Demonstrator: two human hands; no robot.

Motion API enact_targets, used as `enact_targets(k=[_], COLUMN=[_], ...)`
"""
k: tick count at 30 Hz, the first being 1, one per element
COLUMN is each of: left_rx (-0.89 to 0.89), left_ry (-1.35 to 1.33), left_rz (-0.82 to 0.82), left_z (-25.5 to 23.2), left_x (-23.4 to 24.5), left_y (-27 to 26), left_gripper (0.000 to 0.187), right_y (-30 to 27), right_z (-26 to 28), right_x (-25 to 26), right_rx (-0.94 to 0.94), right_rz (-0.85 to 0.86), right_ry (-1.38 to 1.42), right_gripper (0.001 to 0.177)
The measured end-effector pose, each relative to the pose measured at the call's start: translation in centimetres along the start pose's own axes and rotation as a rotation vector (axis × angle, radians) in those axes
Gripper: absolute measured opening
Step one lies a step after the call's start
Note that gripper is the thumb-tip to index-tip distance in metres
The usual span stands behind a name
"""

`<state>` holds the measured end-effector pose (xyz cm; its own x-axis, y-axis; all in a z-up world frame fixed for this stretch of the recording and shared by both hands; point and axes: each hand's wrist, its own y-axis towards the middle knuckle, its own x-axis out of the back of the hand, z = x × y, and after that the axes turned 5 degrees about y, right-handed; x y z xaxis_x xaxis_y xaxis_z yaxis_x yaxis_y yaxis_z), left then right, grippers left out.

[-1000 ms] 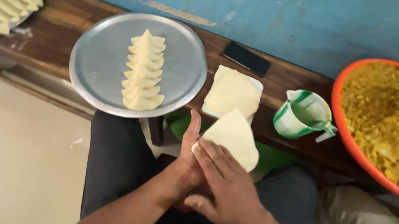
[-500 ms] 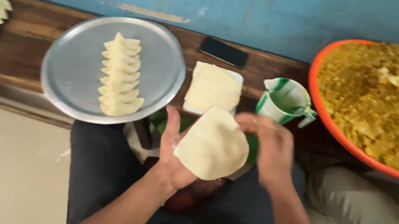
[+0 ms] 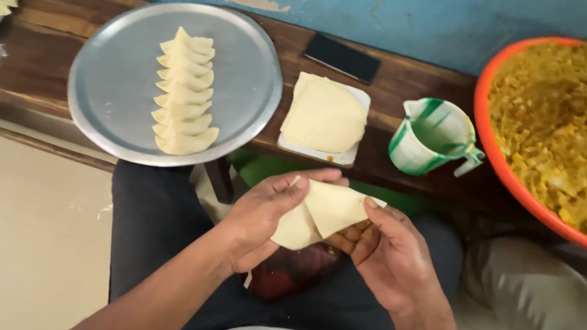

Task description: The recorder is folding and filling samosa wrappers with a potato-based mixture by hand.

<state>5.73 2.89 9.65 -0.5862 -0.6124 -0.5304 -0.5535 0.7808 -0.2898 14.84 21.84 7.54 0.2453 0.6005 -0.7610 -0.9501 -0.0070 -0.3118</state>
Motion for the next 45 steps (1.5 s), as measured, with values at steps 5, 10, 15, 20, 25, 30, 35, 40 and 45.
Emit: enact_targets(k=[5,10,15,20,25,30,35,40,45], left_rx=[-0.442,-0.687,-0.618,-0.581,-0.329,-0.207,-0.635,-0.689,-0.740], left_ry=[-0.174,-0.241,0.182,0.146,0.038,0.398,0.675,0.421,0.555], left_rz=[-0.514,-0.084,-0.053,-0.234,-0.241,-0.031,-0.375,-0.225,-0.305], left_z=[0.1,-0.2,2.3,3.4,3.1,5.1,8.0,8.0,9.9], left_x=[-3.0,-2.5,-3.0,-2.8,-2.2,0.8,1.4,1.0,1.0], left_y=[2.3,2.3,2.5,2.3,1.5,3.4,5.4,4.1,3.4], left_gripper=[0.053,0.051,0.043,0.035,0.038,0.057,0.056,0.061,0.074], right_y=[2.7,1.7,2.3,2.4,2.8,2.8,-1.1,5.9,10.5], right_z=[-5.1,-2.8,-0.4,-1.3,0.7,2.3,3.2,16.7,27.2], right_x=[6.6,0.8,-1.3,1.3,1.7,0.9,-4.8,4.6,15.0], right_rx=[0.243,0.573,0.644,0.476,0.359,0.212,0.820,0.810,0.806], right_rz=[-0.263,-0.070,-0.130,-0.215,-0.182,0.039,0.254,-0.612,-0.986], right_ry=[-0.951,-0.709,-0.233,-0.157,-0.208,-0.808,-1.722,-1.773,-2.139], right_gripper=[0.039,0.025,0.012,0.010,0.011,0.023,0.015,0.032,0.043])
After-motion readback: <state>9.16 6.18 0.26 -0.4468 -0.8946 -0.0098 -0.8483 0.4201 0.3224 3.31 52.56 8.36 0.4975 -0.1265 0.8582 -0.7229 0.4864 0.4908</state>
